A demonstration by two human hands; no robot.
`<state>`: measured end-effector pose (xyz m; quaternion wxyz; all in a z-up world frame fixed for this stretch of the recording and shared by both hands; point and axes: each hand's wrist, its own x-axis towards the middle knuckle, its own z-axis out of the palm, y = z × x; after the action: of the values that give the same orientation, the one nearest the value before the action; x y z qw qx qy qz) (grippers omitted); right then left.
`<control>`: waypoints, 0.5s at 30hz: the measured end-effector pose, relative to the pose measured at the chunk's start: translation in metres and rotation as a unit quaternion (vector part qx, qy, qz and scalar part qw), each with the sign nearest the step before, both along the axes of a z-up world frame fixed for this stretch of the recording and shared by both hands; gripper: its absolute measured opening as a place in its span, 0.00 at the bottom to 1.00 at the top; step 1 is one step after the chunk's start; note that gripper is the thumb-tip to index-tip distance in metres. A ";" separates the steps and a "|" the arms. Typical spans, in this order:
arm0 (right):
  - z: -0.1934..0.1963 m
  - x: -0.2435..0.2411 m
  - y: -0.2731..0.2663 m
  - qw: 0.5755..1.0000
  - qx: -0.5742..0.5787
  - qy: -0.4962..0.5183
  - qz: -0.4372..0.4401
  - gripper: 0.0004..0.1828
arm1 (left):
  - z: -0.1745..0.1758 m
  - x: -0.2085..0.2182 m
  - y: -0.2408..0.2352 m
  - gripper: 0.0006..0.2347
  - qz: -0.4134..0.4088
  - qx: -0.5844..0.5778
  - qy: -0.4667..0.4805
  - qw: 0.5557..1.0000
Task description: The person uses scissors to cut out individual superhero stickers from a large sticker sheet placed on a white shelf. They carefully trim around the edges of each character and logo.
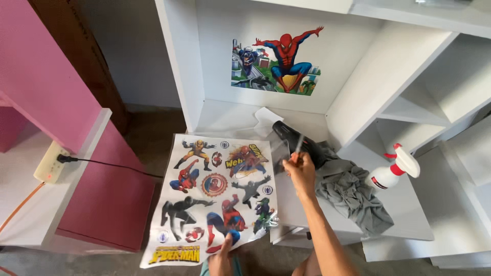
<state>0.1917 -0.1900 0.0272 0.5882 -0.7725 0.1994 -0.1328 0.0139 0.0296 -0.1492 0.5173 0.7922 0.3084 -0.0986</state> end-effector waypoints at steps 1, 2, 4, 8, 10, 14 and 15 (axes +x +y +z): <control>-0.002 0.003 0.000 0.996 -0.052 0.073 0.009 0.17 | 0.074 -0.001 0.011 0.29 0.170 -0.230 0.091 0.954; -0.004 -0.001 -0.003 0.996 -0.052 0.074 0.009 0.17 | 0.092 -0.002 0.014 0.29 0.171 -0.230 0.092 0.954; -0.007 -0.007 -0.009 0.982 -0.183 0.046 0.025 0.20 | 0.129 -0.002 0.018 0.24 0.157 -0.356 0.190 0.901; -0.032 -0.055 -0.020 0.991 -0.099 -0.079 -0.039 0.18 | 0.084 0.010 0.002 0.29 0.089 -0.509 0.206 0.831; -0.026 -0.094 -0.006 0.993 -0.095 0.013 -0.072 0.18 | 0.109 0.021 -0.013 0.28 0.101 -0.510 0.199 0.831; -0.038 -0.098 -0.006 0.992 -0.100 0.077 -0.016 0.20 | 0.087 0.018 -0.046 0.24 0.064 -0.591 0.183 0.783; -0.032 -0.096 -0.005 0.998 -0.035 0.055 -0.004 0.18 | 0.098 0.015 -0.048 0.24 0.046 -0.578 0.187 0.793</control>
<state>0.0961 -0.1950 -0.0044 0.5487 -0.7976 0.2298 -0.0996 0.0292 -0.0179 -0.0509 0.8148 0.2965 0.3206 -0.3812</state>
